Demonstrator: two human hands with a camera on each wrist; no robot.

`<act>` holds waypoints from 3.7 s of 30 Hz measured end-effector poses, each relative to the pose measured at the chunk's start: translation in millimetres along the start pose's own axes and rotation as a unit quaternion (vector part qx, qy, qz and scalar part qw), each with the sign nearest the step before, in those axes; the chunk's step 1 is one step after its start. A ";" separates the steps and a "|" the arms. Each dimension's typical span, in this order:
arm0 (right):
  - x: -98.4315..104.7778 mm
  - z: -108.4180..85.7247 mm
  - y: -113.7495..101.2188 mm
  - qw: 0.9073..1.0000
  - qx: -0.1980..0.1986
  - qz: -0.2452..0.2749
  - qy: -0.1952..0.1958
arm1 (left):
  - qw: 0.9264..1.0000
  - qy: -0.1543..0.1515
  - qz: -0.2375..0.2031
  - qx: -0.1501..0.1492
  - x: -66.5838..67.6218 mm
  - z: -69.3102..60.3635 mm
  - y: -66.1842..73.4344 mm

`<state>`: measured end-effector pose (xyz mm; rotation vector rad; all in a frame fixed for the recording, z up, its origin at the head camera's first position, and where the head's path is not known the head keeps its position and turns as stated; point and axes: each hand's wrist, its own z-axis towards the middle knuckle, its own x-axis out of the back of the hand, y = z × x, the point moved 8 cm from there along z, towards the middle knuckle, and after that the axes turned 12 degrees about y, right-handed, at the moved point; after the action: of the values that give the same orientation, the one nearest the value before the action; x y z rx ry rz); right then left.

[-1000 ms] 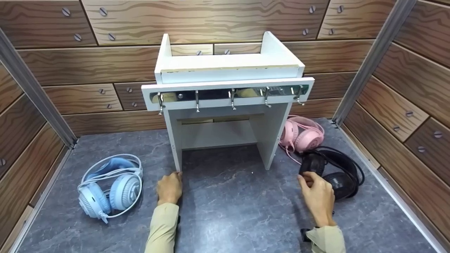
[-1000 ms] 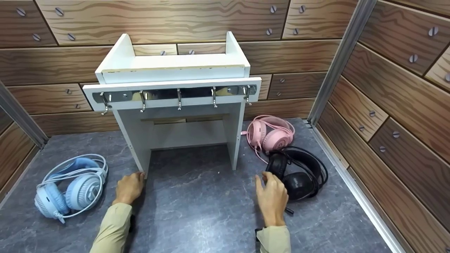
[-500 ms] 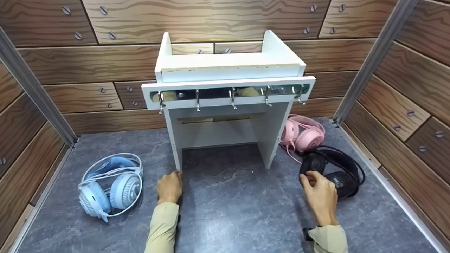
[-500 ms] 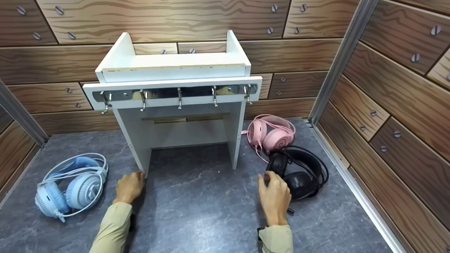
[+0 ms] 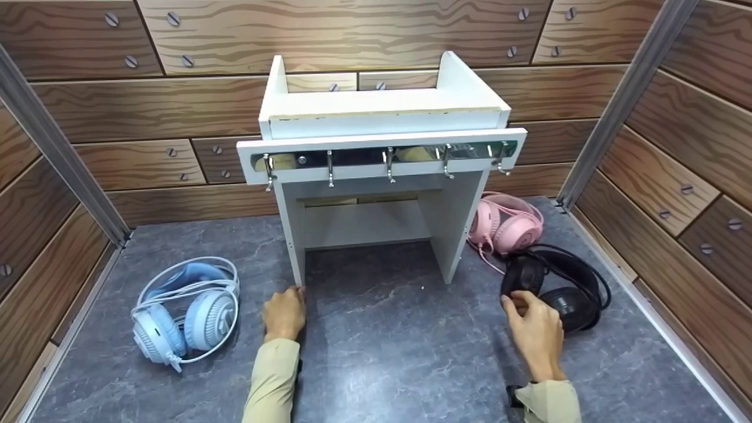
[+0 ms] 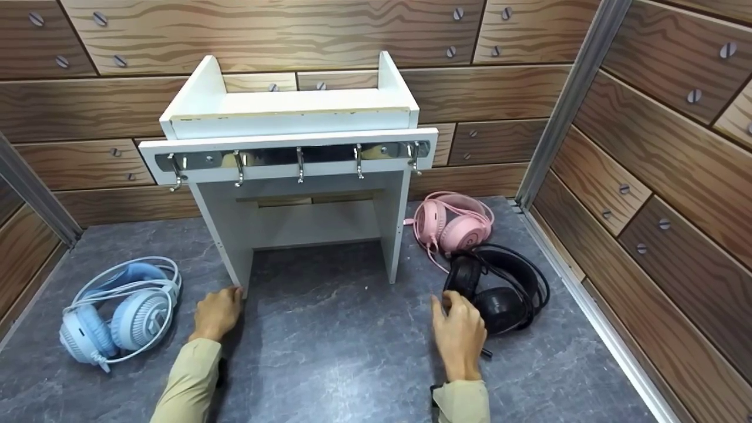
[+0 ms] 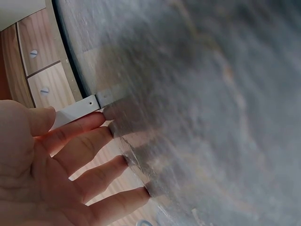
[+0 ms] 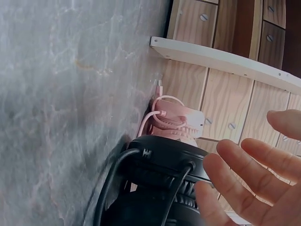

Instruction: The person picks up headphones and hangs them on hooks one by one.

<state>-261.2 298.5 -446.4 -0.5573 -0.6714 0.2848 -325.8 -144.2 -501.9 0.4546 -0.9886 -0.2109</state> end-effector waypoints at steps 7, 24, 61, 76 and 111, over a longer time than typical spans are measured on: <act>3.1 2.1 4.3 1.000 -0.013 -0.004 0.003 | 1.000 -0.004 -0.002 -0.003 -1.4 0.6 0.4; 6.9 1.3 13.9 0.999 -0.029 -0.011 0.006 | 1.000 -0.020 -0.003 0.011 -2.7 0.8 -1.2; 17.1 5.5 29.3 0.999 -0.038 -0.024 0.013 | 1.000 0.001 0.000 -0.011 -0.2 0.9 0.3; 26.1 10.7 32.8 0.998 -0.048 -0.021 0.038 | 1.000 0.007 -0.004 -0.006 1.2 -0.6 0.1; 40.2 18.4 48.0 0.996 -0.067 -0.030 0.058 | 1.000 0.002 -0.003 0.006 0.6 -0.8 -2.5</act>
<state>-246.5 361.9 -441.6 -0.6761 -0.5962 0.1499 -324.8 -146.4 -503.0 0.4686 -0.9846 -0.2099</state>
